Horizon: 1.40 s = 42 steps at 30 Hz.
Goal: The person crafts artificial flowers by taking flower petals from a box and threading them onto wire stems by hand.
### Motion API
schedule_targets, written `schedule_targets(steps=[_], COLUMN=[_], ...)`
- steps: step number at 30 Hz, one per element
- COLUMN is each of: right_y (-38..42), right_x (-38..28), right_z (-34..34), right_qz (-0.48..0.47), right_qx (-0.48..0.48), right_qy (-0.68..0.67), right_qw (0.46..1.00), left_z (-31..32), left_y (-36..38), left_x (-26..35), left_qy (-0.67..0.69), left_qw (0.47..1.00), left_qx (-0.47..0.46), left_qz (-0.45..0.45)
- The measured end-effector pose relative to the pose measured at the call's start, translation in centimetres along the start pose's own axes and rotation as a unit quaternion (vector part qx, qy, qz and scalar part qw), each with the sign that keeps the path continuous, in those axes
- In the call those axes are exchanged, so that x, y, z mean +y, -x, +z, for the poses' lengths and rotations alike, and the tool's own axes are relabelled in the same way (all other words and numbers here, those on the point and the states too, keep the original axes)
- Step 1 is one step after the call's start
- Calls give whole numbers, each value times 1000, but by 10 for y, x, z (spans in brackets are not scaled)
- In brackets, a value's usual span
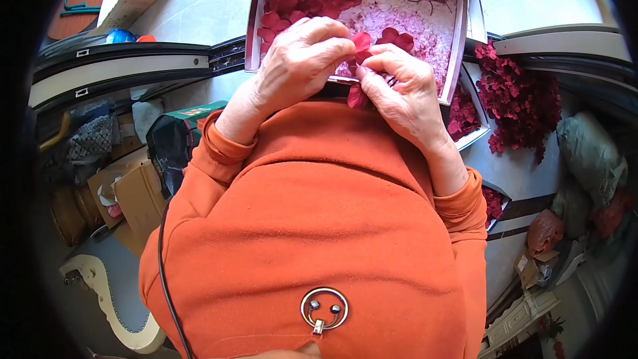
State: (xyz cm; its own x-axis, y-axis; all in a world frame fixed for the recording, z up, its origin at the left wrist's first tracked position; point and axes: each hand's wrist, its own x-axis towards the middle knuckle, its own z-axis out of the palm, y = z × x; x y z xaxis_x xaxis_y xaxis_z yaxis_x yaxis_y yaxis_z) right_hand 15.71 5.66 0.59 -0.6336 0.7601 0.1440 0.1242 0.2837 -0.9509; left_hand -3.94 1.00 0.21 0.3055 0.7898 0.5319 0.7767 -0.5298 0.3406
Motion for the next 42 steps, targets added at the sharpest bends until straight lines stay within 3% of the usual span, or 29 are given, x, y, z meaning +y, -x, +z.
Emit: schedule_targets(steps=[2, 3, 4, 6, 7, 11, 13, 16, 20, 29, 42], right_y=[1, 2, 2, 2, 2, 1, 0, -1, 0, -1, 3], right_x=[1, 1, 0, -2, 1, -2, -1, 0, -4, 0, 4], right_z=[-1, -3, -4, -4, -3, -1, -1, 0, 3, 8, 13], right_qz=[14, 8, 1, 4, -15, -43, -56, -88, -97, -164, -129], right_qx=[4, 11, 17, 18, 19, 25, 31, 39, 46, 82, 62], right_qy=[-31, -35, -38, -58, -49, -21, -4, 35, 75, 133, 130], right_qw=[999, 999, 999, 998, 998, 999, 998, 995, 991, 974, 981], left_z=[2, -1, -1, 1, 0, 0, -1, 3, 5, 10, 11], left_y=[0, 0, 1, 4, 4, 8, 5, 5, 7, 9, 6], left_x=[5, 8, 8, 9, 11, 10, 15, 17, 15, 19, 25], left_qy=[162, 219, 219, 487, 555, 546, 586, 615, 632, 584, 585], left_qw=[983, 961, 961, 796, 747, 748, 695, 673, 654, 702, 699], left_qx=[16, 1, 1, -26, -28, -43, -33, -13, 15, 22, 22], left_qz=[-81, -168, -168, -359, -366, -375, -415, -411, -416, -407, -410])
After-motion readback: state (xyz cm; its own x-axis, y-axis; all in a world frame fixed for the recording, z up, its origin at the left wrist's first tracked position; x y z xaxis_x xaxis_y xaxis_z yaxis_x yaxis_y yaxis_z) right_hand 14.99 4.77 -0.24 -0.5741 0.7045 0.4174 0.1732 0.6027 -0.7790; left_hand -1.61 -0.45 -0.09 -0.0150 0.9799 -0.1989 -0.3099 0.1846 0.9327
